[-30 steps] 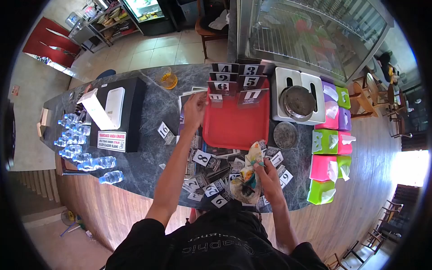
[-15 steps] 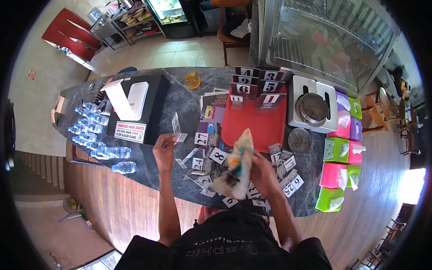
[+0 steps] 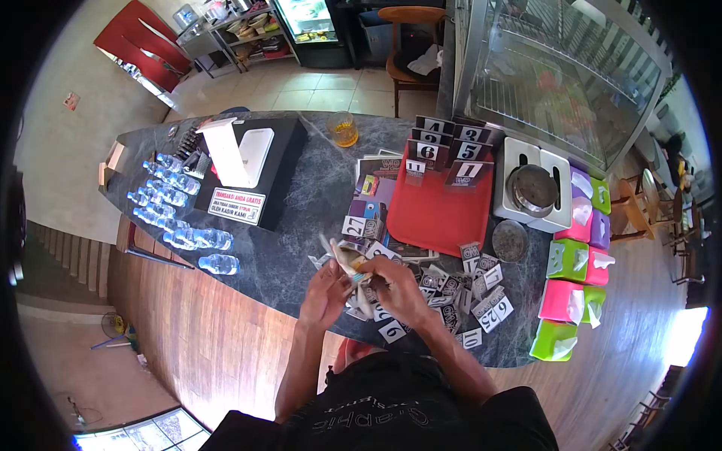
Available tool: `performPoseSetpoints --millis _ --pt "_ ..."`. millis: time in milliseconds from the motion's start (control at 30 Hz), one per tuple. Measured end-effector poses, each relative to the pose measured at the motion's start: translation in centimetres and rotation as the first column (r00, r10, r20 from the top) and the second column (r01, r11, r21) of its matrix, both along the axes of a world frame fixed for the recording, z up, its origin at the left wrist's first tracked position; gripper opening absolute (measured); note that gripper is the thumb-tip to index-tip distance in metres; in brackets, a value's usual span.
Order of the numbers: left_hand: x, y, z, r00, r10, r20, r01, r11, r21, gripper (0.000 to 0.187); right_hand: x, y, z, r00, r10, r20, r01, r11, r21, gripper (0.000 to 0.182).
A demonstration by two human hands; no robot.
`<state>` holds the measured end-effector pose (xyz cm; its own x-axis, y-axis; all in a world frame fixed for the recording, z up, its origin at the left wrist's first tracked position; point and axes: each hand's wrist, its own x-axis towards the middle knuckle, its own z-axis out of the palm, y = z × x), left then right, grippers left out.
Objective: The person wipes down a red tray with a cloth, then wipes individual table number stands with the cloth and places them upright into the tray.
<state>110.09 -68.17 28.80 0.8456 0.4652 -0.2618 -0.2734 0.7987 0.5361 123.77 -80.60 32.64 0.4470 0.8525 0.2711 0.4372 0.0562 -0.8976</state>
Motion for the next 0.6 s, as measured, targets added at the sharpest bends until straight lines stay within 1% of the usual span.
performPoseSetpoints --millis 33,67,100,133,167,233,267,333,367,400,433,467,500,533,567,600 --pt "0.3 0.2 0.1 1.0 0.002 0.004 -0.002 1.0 0.001 0.029 -0.1 -0.1 0.1 1.0 0.018 0.016 -0.018 1.0 -0.007 0.035" --pt "0.7 0.5 0.2 0.999 0.004 0.051 -0.003 1.0 -0.003 0.026 0.0 -0.2 0.3 1.0 0.016 0.022 -0.016 1.0 -0.004 0.035" --pt "1.2 0.7 0.5 0.995 0.003 0.097 -0.002 1.0 -0.009 0.024 0.1 -0.3 0.4 0.998 -0.054 -0.037 0.051 0.996 -0.069 0.031" --pt "1.5 0.5 1.0 0.995 0.085 0.044 -0.088 0.994 0.066 0.019 0.2 -0.6 0.5 0.988 -0.126 -0.092 0.113 0.984 -0.139 0.027" --pt "1.7 0.5 1.5 0.995 0.082 0.048 -0.086 0.994 0.064 0.019 1.0 -0.8 -1.4 0.987 -0.161 -0.009 0.159 0.983 -0.091 0.026" --pt "2.0 0.4 2.2 0.966 0.243 -0.089 -0.206 0.931 0.302 0.014 1.0 -0.9 0.0 0.932 -0.353 0.083 0.361 0.922 -0.137 0.025" --pt "2.0 0.5 2.8 0.964 0.251 -0.087 -0.214 0.929 0.302 0.014 1.8 -1.2 -2.0 0.903 -0.413 -0.119 0.402 0.909 -0.106 0.021" --pt "2.0 0.8 3.9 0.906 0.363 -0.219 -0.242 0.867 0.435 0.016 2.2 -1.5 -1.0 0.863 -0.345 -0.369 0.378 0.925 0.018 0.023" --pt "2.1 1.0 4.1 0.864 0.421 -0.275 -0.245 0.83 0.5 0.017 2.0 -1.6 -0.3 0.935 -0.319 -0.156 0.326 0.945 0.02 0.026" --pt "1.8 1.2 3.6 0.855 0.414 -0.312 -0.201 0.82 0.536 0.017 1.4 -1.8 1.5 0.983 -0.183 0.027 0.183 0.983 0.016 0.028" --pt "1.8 1.1 3.0 0.861 0.447 -0.241 -0.209 0.744 0.635 0.017 0.5 -1.8 3.1 0.978 -0.036 0.205 0.04 0.999 -0.016 0.03" --pt "2.0 1.0 2.6 0.868 0.468 -0.163 -0.217 0.655 0.724 0.017 -0.6 -1.1 3.7 0.984 0.077 0.164 -0.079 0.997 0.005 0.035" --pt "1.9 0.4 3.6 0.916 0.395 -0.068 -0.273 0.739 0.616 0.018 -0.4 -0.8 3.2 0.983 0.075 0.165 -0.077 0.997 0.006 0.035" --pt "2.0 0.5 3.8 0.916 0.395 -0.064 -0.276 0.739 0.615 0.018 -0.2 -0.2 2.8 0.951 0.086 0.296 -0.095 0.995 0.017 0.036" --pt "1.9 0.6 3.9 0.906 0.391 -0.164 -0.203 0.74 0.641 0.019 0.1 0.2 2.5 0.901 0.097 0.423 -0.118 0.993 0.024 0.037" --pt "1.9 0.7 3.9 0.882 0.391 -0.263 -0.131 0.74 0.659 0.02 0.6 0.2 2.4 0.893 0.086 0.441 -0.111 0.993 0.032 0.038"
